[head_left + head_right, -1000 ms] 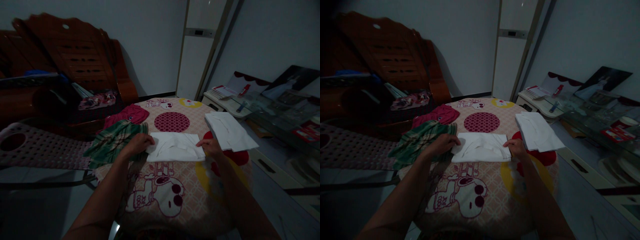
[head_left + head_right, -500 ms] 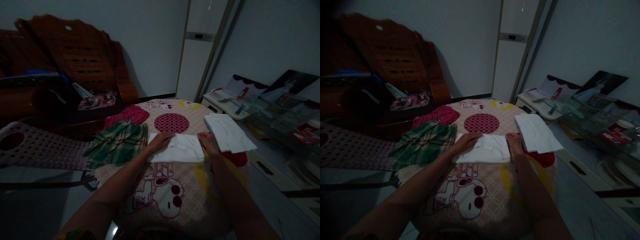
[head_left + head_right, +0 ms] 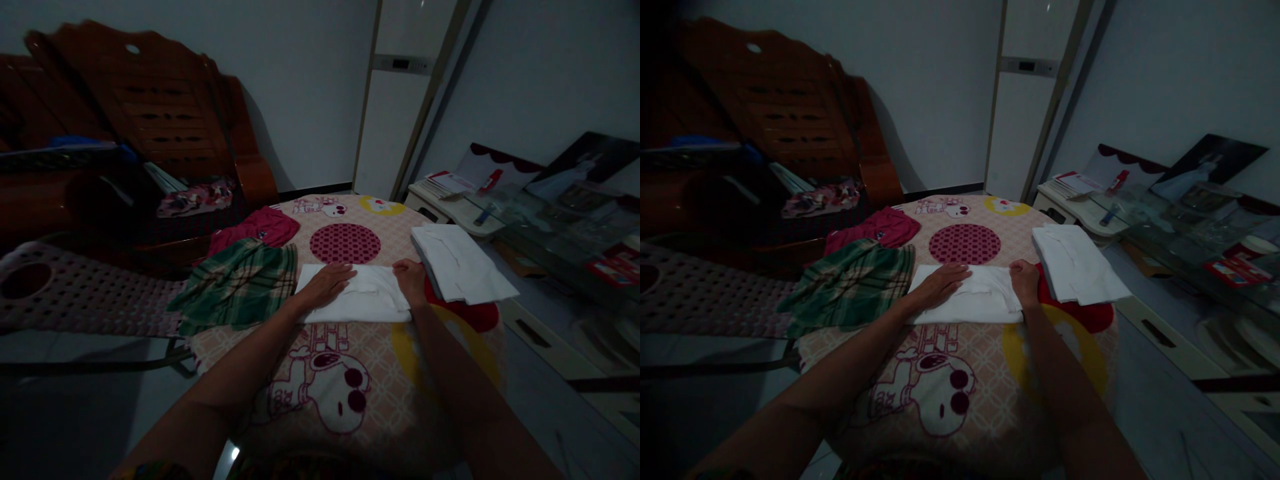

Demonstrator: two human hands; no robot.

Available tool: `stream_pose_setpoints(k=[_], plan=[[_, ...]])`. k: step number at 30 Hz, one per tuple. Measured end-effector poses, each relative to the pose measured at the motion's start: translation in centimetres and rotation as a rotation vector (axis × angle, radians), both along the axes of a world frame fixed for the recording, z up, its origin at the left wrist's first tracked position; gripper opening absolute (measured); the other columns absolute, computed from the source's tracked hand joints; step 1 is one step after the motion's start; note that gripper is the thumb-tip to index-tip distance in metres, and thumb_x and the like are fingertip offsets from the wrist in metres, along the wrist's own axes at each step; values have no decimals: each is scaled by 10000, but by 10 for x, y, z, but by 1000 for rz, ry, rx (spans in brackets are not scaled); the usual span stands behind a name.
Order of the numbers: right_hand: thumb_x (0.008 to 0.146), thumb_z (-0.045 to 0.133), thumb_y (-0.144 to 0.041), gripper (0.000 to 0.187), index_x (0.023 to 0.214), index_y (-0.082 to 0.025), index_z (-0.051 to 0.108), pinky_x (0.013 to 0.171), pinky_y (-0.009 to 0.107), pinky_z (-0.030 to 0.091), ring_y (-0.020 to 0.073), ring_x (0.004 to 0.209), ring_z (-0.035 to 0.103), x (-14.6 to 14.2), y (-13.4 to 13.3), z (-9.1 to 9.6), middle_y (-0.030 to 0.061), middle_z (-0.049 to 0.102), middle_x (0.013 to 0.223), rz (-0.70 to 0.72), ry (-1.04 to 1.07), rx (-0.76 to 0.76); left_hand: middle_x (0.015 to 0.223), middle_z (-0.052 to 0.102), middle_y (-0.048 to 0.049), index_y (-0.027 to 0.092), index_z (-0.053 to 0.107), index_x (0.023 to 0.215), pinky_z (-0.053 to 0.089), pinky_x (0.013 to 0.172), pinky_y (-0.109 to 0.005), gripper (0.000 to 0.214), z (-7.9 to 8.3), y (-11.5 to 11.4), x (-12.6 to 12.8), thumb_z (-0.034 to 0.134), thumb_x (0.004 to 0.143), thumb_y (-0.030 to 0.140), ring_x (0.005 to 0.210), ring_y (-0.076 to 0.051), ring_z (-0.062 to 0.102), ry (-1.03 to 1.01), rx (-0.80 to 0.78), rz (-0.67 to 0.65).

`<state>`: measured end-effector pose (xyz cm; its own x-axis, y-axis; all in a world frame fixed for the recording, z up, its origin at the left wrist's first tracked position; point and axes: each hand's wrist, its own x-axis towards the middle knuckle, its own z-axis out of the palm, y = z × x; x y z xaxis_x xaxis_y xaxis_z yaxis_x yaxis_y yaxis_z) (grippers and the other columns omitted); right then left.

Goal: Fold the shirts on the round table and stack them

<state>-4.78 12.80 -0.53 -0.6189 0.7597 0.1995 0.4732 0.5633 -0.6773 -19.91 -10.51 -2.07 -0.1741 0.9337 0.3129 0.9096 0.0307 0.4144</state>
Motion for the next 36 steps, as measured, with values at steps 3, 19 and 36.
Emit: stream_pose_setpoints(k=[3, 19, 36], plan=[[810, 497, -84, 241, 861, -156, 722, 810, 293, 497, 212, 847, 665, 4, 0, 4, 100, 739, 895, 96, -119, 189, 1520, 483, -88, 209, 509, 1445, 241, 1218, -473, 479, 2, 0, 1, 305, 1036, 350, 1454, -228, 369, 72, -76, -2], [1024, 378, -399, 552, 1545, -215, 366, 1198, 500, 275, 264, 1493, 285, 19, -39, -23, 107, 360, 1597, 768, -167, 527, 1636, 275, -42, 346, 344, 1537, 103, 1216, -551, 524, 11, -9, 11, 342, 1029, 473, 1522, -298, 194, 241, -213, -70], [958, 430, -433, 462, 1215, -128, 665, 1101, 540, 407, 322, 1219, 577, 18, 0, -44, 198, 661, 1253, 240, 155, 261, 1330, 643, -153, 137, 613, 1307, 446, 1094, -425, 435, 13, -27, -32, 511, 889, 199, 1246, -273, 596, -127, -29, 624]])
